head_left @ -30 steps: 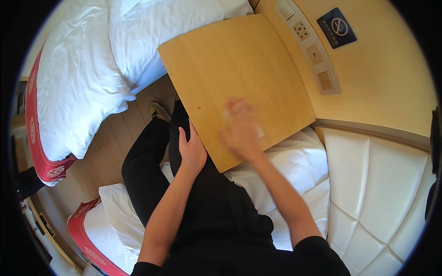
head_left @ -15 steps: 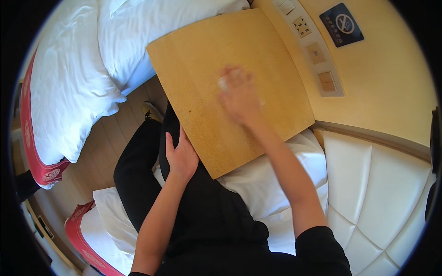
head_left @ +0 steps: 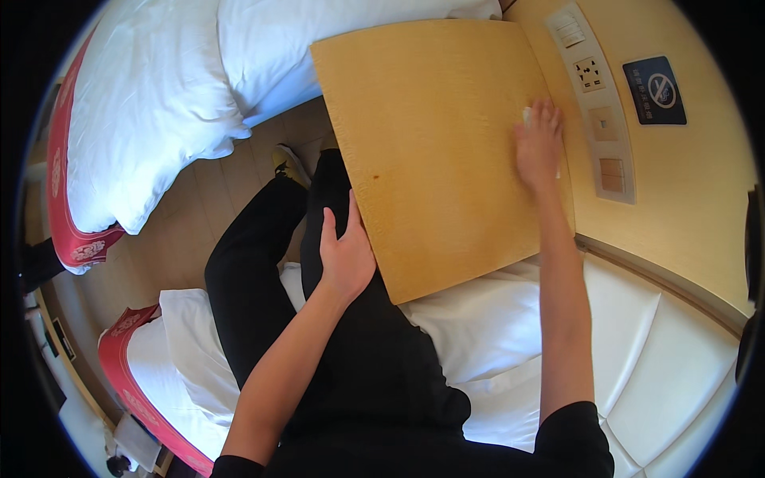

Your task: The person wipes the headboard and nightstand with a cloth, then removes a landline telephone from the drawer. They wipe the telephone base, handset, and cord, then place the telephone back on the nightstand.

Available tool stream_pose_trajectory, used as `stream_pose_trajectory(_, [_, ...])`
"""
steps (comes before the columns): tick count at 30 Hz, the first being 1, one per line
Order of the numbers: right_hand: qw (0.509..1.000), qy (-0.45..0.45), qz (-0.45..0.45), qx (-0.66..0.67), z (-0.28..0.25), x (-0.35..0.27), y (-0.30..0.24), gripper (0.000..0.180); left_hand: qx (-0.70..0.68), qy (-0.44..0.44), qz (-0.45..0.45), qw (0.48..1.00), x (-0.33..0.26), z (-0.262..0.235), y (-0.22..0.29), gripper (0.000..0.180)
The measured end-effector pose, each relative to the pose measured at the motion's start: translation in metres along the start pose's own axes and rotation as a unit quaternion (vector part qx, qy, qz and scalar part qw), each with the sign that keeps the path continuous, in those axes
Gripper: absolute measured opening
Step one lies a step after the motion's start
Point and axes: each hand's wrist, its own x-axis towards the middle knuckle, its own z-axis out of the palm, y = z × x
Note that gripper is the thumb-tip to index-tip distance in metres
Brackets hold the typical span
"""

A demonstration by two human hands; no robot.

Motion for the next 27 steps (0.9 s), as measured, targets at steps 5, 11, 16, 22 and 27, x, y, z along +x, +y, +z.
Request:
stream_pose_trajectory(5, [0.995,-0.008,-0.016,0.096,-0.004,-0.021,-0.186,0.074,0.006,0.006,0.009,1.000,0.000,0.001,0.000,0.088])
stream_pose_trajectory(11, [0.981,-0.036,-0.083,0.172,-0.004,-0.036,-0.292,0.076,0.035,-0.005,-0.017,0.999,0.001,-0.011,0.001,0.097])
stream_pose_trajectory(16, [0.968,-0.067,-0.146,0.192,0.002,-0.025,-0.282,0.073,0.014,-0.031,-0.005,0.999,-0.001,-0.009,0.002,0.088])
stream_pose_trajectory(22, [0.990,-0.103,-0.072,0.067,0.007,0.075,-0.166,0.070,0.015,-0.006,0.001,1.000,-0.001,-0.001,0.004,0.080])
stream_pose_trajectory(27, [0.995,-0.052,-0.014,-0.087,0.031,0.112,-0.012,0.070,0.001,-0.009,-0.011,1.000,-0.001,0.000,0.005,0.078])
